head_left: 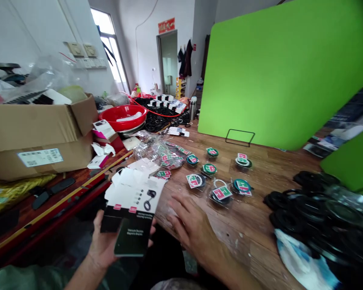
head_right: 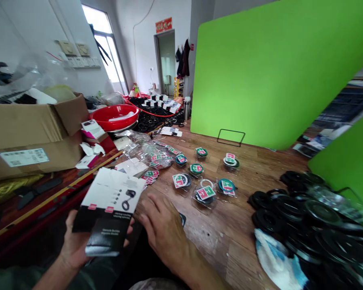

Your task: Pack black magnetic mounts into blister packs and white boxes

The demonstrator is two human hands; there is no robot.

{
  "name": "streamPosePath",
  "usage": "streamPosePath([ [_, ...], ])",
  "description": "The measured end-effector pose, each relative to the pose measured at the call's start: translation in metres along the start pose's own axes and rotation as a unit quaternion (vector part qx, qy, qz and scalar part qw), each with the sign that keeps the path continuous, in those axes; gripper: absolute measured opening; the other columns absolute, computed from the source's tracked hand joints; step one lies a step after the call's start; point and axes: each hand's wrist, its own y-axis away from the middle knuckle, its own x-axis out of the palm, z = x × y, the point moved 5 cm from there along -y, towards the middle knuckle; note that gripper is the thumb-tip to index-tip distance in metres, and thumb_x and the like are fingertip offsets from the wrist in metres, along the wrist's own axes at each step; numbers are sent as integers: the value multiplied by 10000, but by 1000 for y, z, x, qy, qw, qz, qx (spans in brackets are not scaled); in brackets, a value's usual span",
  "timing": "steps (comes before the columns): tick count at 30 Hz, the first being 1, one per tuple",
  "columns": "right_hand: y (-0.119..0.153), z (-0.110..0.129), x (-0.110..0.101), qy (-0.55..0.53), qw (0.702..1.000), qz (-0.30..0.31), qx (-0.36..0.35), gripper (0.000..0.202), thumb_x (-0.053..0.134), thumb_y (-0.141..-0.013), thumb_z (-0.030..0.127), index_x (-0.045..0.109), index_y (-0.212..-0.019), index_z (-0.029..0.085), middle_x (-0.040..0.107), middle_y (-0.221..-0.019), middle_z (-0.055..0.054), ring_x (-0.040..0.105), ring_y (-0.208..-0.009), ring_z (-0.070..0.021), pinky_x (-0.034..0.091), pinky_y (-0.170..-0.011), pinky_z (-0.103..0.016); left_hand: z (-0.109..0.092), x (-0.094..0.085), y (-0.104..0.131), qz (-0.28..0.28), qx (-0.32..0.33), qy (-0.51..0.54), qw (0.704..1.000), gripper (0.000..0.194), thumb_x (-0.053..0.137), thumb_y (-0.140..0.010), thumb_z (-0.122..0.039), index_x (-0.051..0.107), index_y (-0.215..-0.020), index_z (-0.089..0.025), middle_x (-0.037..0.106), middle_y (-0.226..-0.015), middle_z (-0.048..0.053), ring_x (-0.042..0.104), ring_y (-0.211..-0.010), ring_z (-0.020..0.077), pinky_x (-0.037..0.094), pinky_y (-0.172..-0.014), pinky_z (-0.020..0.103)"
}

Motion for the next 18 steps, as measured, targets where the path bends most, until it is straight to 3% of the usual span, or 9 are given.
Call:
streamPosePath([
  [3,-23,-2,0,65,997,-27,6,351,541,-871,268,550,-1194,132,494,-1329,-149,433,-1213,-297,371,-1006,-505,58,30,-8,56,-124,85,987,922,415,-593,-848,644,-1134,-138,645,-1147,192,533,-1125,427,271,-1007,643],
  [7,-21,-16,17,126,991,-23,29,531,653,-802,364,509,-1235,93,482,-1339,-171,390,-1221,-330,352,-983,-522,91,43,-13,66,-176,140,972,803,506,-597,-798,690,-1046,-159,687,-1044,163,544,-1105,417,300,-987,645],
  [12,9,-16,28,122,987,-68,73,456,625,-816,253,501,-1231,109,474,-1332,-167,372,-1206,-332,330,-956,-530,111,22,-16,9,-154,159,975,529,602,-652,-674,726,-910,-229,718,-936,94,570,-1087,358,343,-990,591],
  [15,22,-15,29,1,984,-83,156,401,613,-807,203,520,-1194,153,509,-1238,-126,443,-1099,-269,384,-913,-447,119,4,-13,-34,-119,95,988,462,728,-601,-560,725,-934,-241,727,-888,74,581,-1079,333,367,-1008,514],
  [18,28,-20,30,-162,951,-98,245,272,664,-735,152,584,-993,177,545,-1026,-54,499,-964,-193,434,-809,-316,123,-8,-7,-58,-111,-13,992,458,820,-542,-393,718,-954,-223,721,-927,65,574,-1092,319,378,-1018,458],
])
